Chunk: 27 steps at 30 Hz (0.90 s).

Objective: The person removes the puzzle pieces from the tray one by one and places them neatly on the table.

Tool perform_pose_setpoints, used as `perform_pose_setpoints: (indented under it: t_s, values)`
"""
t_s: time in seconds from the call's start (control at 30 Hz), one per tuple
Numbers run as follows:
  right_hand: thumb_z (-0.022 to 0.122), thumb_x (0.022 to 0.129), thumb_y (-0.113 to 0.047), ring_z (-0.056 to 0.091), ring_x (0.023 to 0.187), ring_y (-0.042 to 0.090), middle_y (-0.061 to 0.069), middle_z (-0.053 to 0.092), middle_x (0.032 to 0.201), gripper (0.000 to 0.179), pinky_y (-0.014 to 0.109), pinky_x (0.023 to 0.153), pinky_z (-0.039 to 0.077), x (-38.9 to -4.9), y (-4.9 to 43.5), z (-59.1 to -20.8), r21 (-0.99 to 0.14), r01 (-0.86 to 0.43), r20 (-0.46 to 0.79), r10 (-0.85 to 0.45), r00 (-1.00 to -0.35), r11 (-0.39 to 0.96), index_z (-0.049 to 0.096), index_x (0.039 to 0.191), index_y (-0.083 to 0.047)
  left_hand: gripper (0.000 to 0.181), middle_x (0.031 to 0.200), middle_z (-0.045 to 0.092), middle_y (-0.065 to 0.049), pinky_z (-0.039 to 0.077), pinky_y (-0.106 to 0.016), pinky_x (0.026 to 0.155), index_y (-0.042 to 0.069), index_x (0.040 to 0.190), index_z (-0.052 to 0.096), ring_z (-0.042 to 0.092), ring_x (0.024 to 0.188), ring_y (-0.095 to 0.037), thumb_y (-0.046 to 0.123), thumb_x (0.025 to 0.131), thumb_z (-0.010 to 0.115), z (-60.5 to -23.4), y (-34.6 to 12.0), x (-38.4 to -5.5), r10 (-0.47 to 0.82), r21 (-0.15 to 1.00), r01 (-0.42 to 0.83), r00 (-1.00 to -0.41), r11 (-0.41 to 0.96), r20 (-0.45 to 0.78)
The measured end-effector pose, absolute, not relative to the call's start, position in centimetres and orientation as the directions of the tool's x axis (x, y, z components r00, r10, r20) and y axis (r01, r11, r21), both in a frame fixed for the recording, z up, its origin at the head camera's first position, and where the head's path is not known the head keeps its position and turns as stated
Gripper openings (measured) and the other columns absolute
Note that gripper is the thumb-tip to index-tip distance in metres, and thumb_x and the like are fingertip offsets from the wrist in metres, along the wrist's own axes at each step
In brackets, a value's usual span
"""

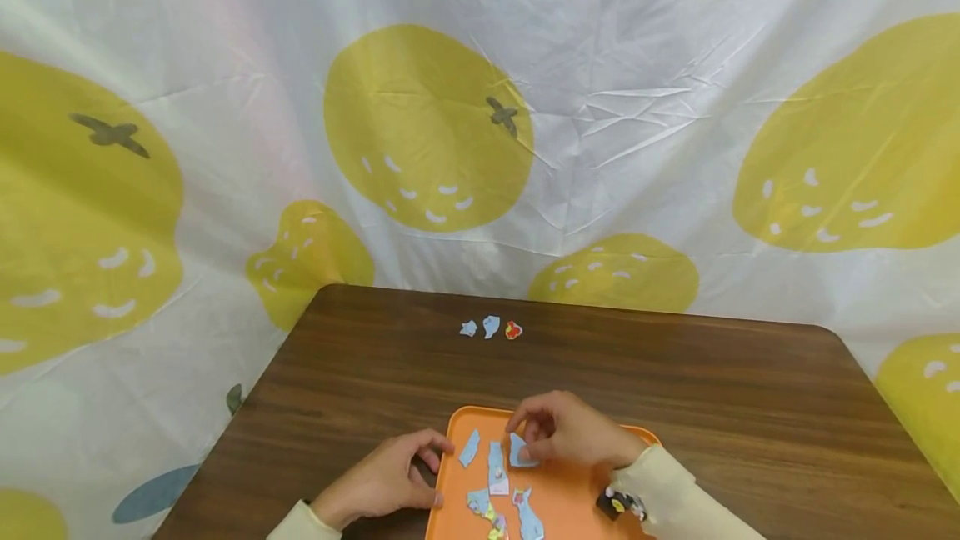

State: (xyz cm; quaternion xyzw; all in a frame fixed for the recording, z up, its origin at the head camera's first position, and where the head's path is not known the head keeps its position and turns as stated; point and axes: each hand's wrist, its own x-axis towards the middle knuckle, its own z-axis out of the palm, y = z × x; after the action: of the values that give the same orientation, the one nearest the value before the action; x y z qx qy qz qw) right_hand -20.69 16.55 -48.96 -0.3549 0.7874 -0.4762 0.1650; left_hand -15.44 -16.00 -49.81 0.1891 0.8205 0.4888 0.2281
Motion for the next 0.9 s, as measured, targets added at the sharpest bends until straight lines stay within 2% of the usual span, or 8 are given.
perform_pose_setpoints:
  t_s: [0.17, 0.3, 0.37, 0.53, 0.73, 0.9]
  values:
    - [0.084, 0.088, -0.006, 0.064, 0.064, 0.004, 0.005, 0.072, 0.082, 0.027, 0.025, 0.062, 0.059, -20.8, 16.9, -48.6, -0.881, -0.373, 0.077, -0.690, -0.720, 0.291, 0.075, 0.113, -0.003, 0.056, 0.106, 0.064, -0.008, 0.057, -0.025, 0.067, 0.012, 0.131, 0.066, 0.071, 0.073, -0.014, 0.008, 0.080, 0.088, -49.8, -16.0, -15.4, 0.534, 0.887, 0.093, -0.825, 0.452, -0.186]
    - [0.082, 0.090, -0.005, 0.072, 0.063, 0.019, 0.008, 0.075, 0.083, 0.028, 0.036, 0.063, 0.063, -21.0, 17.2, -48.2, -0.896, -0.335, 0.057, -0.671, -0.739, 0.293, 0.073, 0.116, -0.001, 0.056, 0.106, 0.064, -0.008, 0.057, -0.025, 0.067, 0.012, 0.131, 0.066, 0.072, 0.073, -0.014, 0.008, 0.080, 0.088, -49.9, -16.0, -15.4, 0.536, 0.888, 0.093, -0.824, 0.450, -0.185]
    - [0.082, 0.090, -0.006, 0.072, 0.064, 0.021, 0.009, 0.076, 0.084, 0.028, 0.036, 0.064, 0.063, -21.1, 17.2, -47.9, -0.899, -0.318, 0.047, -0.656, -0.754, 0.300, 0.073, 0.117, -0.001, 0.056, 0.106, 0.064, -0.008, 0.057, -0.025, 0.067, 0.012, 0.131, 0.066, 0.072, 0.073, -0.014, 0.007, 0.080, 0.088, -49.9, -16.0, -15.5, 0.536, 0.889, 0.093, -0.824, 0.449, -0.185]
    - [0.081, 0.091, -0.005, 0.070, 0.071, 0.013, 0.011, 0.075, 0.089, 0.030, 0.029, 0.067, 0.061, -21.3, 17.3, -47.2, -0.903, -0.290, 0.037, -0.618, -0.785, 0.316, 0.072, 0.119, 0.001, 0.056, 0.106, 0.063, -0.008, 0.056, -0.025, 0.066, 0.013, 0.131, 0.066, 0.071, 0.073, -0.015, 0.007, 0.080, 0.089, -50.0, -16.0, -15.5, 0.533, 0.889, 0.087, -0.825, 0.449, -0.188]
    - [0.077, 0.095, -0.004, 0.071, 0.072, 0.019, 0.015, 0.073, 0.092, 0.031, 0.031, 0.068, 0.061, -22.0, 17.7, -46.9, -0.910, -0.282, 0.044, -0.606, -0.794, 0.304, 0.068, 0.123, 0.004, 0.056, 0.106, 0.063, -0.009, 0.056, -0.025, 0.065, 0.012, 0.130, 0.066, 0.071, 0.072, -0.015, 0.007, 0.079, 0.088, -49.9, -16.1, -15.4, 0.535, 0.891, 0.088, -0.824, 0.446, -0.187]
    - [0.077, 0.095, -0.006, 0.071, 0.071, 0.019, 0.016, 0.072, 0.091, 0.033, 0.032, 0.068, 0.062, -22.8, 18.1, -46.9, -0.914, -0.280, 0.060, -0.587, -0.808, 0.293, 0.067, 0.124, 0.006, 0.056, 0.104, 0.064, -0.009, 0.058, -0.025, 0.067, 0.009, 0.130, 0.065, 0.071, 0.071, -0.013, 0.007, 0.079, 0.088, -49.8, -16.2, -15.5, 0.551, 0.893, 0.119, -0.819, 0.434, -0.158]
